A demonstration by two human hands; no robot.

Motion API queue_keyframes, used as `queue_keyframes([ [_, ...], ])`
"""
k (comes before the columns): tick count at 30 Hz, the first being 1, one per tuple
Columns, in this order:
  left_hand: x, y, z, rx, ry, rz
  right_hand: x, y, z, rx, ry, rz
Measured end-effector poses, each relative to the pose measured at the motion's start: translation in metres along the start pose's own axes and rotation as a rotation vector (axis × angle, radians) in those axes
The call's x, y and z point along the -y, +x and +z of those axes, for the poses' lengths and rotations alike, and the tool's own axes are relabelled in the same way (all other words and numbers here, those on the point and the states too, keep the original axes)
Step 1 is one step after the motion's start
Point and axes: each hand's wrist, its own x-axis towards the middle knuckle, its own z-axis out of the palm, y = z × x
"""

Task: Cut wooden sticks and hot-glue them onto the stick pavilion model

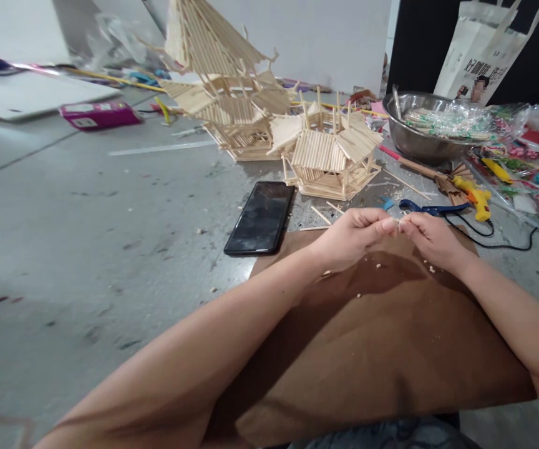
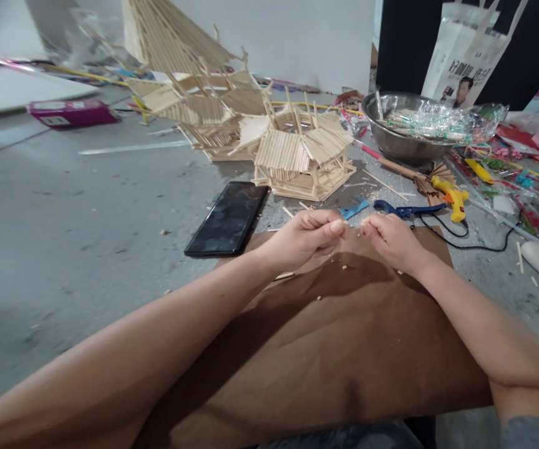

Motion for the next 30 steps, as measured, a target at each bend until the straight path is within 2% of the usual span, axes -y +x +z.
queue_keyframes([
  [4,-0.005,0.004,-0.002,-0.199,-0.209,-0.087,-0.018,0.0,0.01,-0.047,-0.106,0.096],
  [7,-0.008,0.008,-0.005,-0.262,-0.297,-0.145,-0.025,-0.001,0.014,-0.127,-0.108,0.097],
  [9,-0.007,0.009,-0.006,-0.25,-0.304,-0.171,-0.023,-0.002,0.013,-0.161,-0.055,0.106],
  [12,-0.002,0.008,-0.004,-0.171,-0.254,-0.168,-0.014,-0.001,0.011,-0.199,0.144,0.16],
  [15,0.004,0.007,0.001,-0.091,-0.163,-0.181,-0.003,-0.001,0.009,-0.177,0.317,0.204],
  [22,0.0,0.002,0.005,-0.006,0.068,-0.258,0.007,-0.004,0.004,-0.17,0.433,0.246],
  [25,-0.011,0.002,-0.007,0.069,0.14,-0.265,0.006,-0.004,0.005,-0.208,0.512,0.288],
  [26,-0.014,0.002,-0.014,0.115,0.173,-0.275,0.005,-0.004,0.005,-0.228,0.54,0.293],
  [27,-0.018,0.002,-0.023,0.113,0.212,-0.278,0.004,-0.004,0.006,-0.247,0.567,0.294],
  [29,-0.024,0.003,-0.046,-0.003,0.244,-0.266,0.0,-0.004,0.009,-0.238,0.591,0.296],
  [30,-0.027,0.003,-0.059,-0.128,0.243,-0.257,-0.002,-0.005,0.01,-0.206,0.58,0.304],
])
